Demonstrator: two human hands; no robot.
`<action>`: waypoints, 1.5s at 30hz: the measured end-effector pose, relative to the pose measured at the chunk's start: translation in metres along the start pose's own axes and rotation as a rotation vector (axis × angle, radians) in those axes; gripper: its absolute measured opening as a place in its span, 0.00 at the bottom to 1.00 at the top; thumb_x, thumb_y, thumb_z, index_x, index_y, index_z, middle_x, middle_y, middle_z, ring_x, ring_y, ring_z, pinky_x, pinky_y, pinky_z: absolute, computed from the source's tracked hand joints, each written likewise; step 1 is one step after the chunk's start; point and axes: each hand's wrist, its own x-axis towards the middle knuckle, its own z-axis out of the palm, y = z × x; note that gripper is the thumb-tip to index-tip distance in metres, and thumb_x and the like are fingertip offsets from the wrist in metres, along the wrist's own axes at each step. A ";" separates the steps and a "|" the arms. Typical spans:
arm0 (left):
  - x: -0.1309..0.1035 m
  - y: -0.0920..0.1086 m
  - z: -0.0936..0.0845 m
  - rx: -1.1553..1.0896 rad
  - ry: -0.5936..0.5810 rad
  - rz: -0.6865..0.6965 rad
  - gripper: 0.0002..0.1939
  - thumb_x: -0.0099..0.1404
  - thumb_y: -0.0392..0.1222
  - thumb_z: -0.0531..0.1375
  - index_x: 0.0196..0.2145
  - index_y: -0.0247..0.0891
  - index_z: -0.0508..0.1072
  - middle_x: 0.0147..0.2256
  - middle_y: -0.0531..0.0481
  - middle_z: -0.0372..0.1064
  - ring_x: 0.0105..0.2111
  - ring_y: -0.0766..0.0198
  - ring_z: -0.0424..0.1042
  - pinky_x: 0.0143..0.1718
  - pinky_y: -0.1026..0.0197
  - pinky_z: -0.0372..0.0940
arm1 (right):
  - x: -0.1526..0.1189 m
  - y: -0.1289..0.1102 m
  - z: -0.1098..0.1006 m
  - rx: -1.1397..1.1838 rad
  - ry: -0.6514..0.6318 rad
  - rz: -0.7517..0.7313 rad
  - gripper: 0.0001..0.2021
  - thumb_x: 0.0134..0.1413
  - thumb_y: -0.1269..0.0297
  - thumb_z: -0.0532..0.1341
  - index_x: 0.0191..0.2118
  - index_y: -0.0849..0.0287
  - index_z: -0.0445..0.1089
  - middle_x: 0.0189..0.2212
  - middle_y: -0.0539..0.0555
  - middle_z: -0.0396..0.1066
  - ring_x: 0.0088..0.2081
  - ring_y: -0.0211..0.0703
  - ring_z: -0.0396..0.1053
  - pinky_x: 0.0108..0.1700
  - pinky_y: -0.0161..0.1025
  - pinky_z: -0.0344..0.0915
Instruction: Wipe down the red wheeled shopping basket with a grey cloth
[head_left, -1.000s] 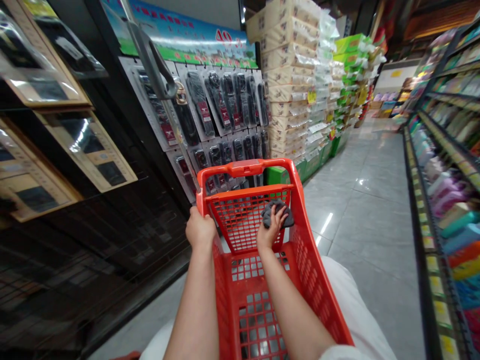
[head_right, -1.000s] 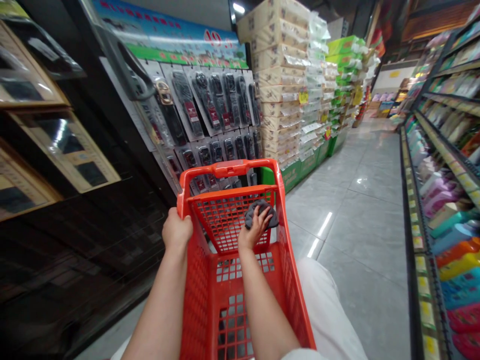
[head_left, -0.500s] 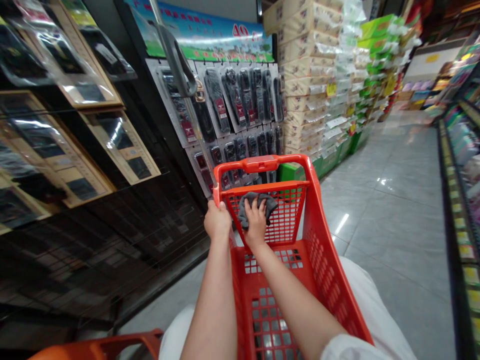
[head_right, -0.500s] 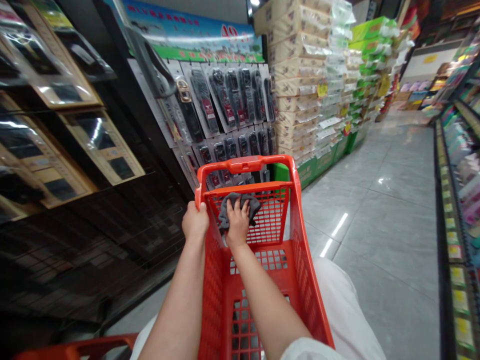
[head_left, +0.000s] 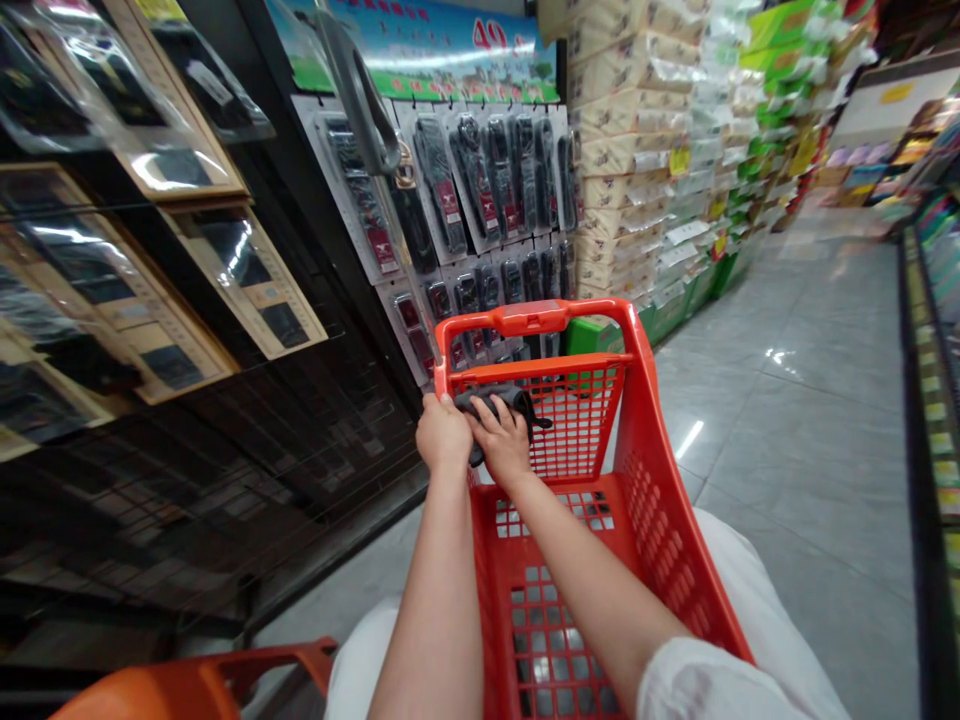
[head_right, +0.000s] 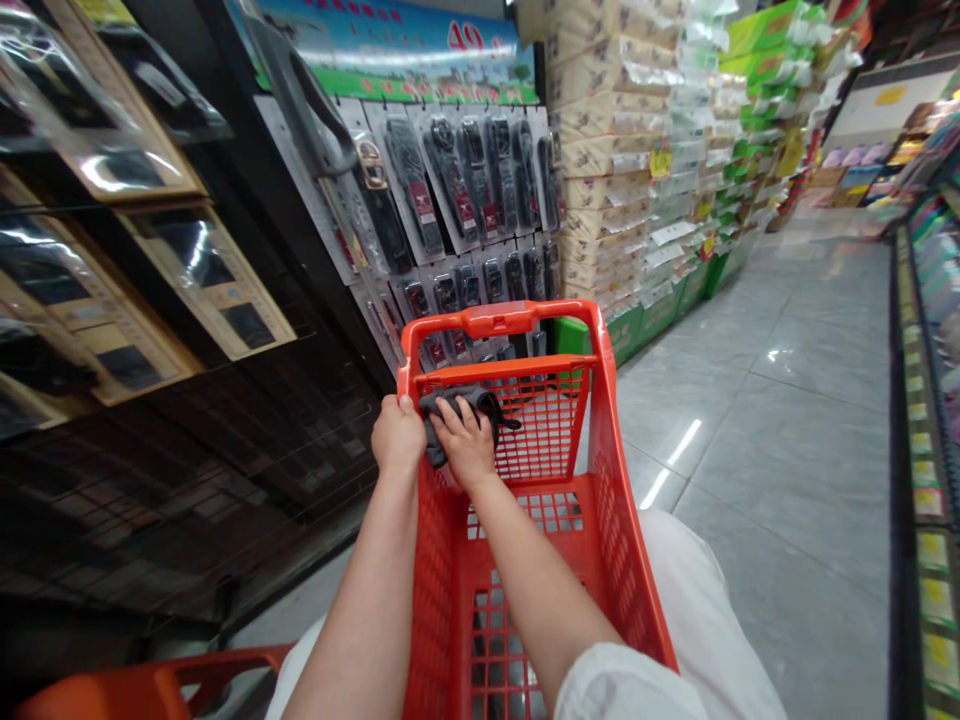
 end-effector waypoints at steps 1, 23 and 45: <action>-0.001 0.000 -0.001 0.003 -0.002 -0.001 0.16 0.73 0.42 0.44 0.46 0.36 0.68 0.43 0.36 0.76 0.45 0.49 0.76 0.40 0.56 0.65 | -0.009 0.003 0.002 -0.006 -0.029 -0.004 0.21 0.66 0.66 0.51 0.61 0.41 0.63 0.66 0.48 0.56 0.66 0.52 0.51 0.57 0.53 0.59; -0.003 0.002 -0.002 0.010 -0.004 0.012 0.16 0.73 0.42 0.44 0.47 0.36 0.67 0.43 0.35 0.76 0.44 0.47 0.76 0.39 0.55 0.65 | -0.080 0.027 0.026 -0.027 -0.355 -0.105 0.17 0.67 0.65 0.51 0.56 0.46 0.69 0.59 0.53 0.66 0.56 0.48 0.59 0.50 0.47 0.58; -0.001 0.005 -0.006 -0.012 -0.040 0.000 0.17 0.72 0.43 0.43 0.48 0.36 0.67 0.44 0.34 0.75 0.45 0.45 0.76 0.40 0.52 0.67 | -0.035 0.081 -0.032 0.094 0.437 0.571 0.31 0.52 0.76 0.55 0.62 0.50 0.63 0.71 0.56 0.38 0.71 0.58 0.33 0.65 0.69 0.41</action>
